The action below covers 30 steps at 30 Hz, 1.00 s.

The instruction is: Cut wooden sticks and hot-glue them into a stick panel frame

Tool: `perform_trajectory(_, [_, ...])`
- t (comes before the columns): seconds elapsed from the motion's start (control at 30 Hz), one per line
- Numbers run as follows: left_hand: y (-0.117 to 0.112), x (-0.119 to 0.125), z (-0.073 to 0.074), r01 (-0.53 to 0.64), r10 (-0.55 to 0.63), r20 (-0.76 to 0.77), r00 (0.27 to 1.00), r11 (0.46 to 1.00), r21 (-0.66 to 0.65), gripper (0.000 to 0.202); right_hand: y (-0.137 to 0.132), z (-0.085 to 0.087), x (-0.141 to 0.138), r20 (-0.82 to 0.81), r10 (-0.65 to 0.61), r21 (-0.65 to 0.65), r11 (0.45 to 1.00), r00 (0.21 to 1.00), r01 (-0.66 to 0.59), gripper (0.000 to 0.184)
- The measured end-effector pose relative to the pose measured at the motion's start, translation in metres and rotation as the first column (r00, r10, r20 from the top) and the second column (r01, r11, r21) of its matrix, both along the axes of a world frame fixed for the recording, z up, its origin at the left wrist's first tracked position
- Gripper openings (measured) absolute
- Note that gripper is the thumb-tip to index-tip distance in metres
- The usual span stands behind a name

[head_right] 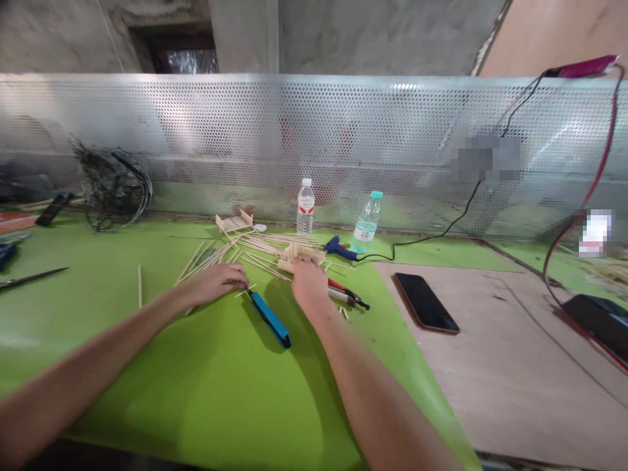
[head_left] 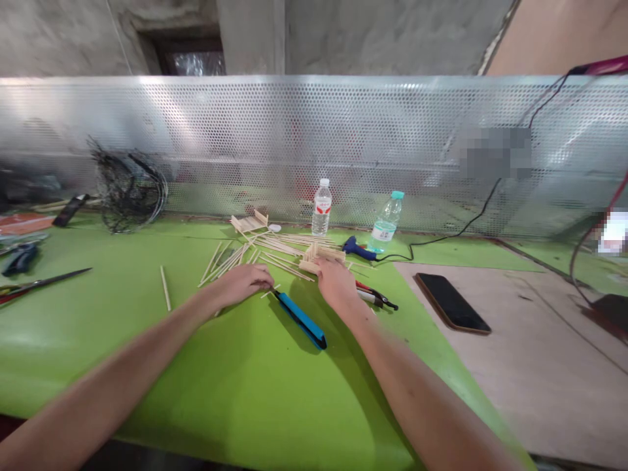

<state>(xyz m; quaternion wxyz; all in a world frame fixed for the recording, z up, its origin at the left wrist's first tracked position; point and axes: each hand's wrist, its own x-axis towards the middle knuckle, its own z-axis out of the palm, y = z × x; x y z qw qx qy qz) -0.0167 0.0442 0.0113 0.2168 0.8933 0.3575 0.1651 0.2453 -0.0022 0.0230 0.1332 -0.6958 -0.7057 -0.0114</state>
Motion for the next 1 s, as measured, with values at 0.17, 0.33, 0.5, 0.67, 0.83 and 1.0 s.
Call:
perform_trajectory(0.17, [0.002,-0.001,-0.001,-0.001,0.001,0.016,1.000,1.000,-0.010,0.022,0.001,0.001,0.001,-0.019,-0.011,0.017,1.000,1.000,0.012,0.034])
perform_trajectory(0.33, [0.000,0.000,0.001,-0.009,0.010,-0.032,0.999,1.000,0.011,0.023,0.002,0.001,0.002,-0.036,-0.012,0.030,0.999,0.999,0.014,0.035])
perform_trajectory(0.5, [-0.003,0.002,0.004,0.005,-0.003,-0.036,0.999,0.999,0.036,0.025,0.003,-0.002,0.003,-0.047,-0.012,0.051,0.999,0.999,0.015,0.037])
perform_trajectory(0.67, [-0.001,0.002,0.005,0.029,-0.025,-0.051,0.998,0.997,0.076,0.026,-0.001,-0.002,-0.001,-0.039,0.014,0.093,0.996,0.999,-0.011,0.045])
perform_trajectory(0.83, [-0.001,0.001,0.004,0.024,-0.019,-0.060,0.998,0.997,0.068,0.025,-0.010,0.005,-0.012,-0.060,0.079,0.221,0.973,0.995,-0.064,0.040])
perform_trajectory(1.0, [-0.002,0.001,0.002,-0.018,0.019,-0.031,0.999,0.999,0.030,0.024,-0.024,0.012,-0.028,-0.039,0.156,0.316,0.939,0.987,-0.136,0.031])
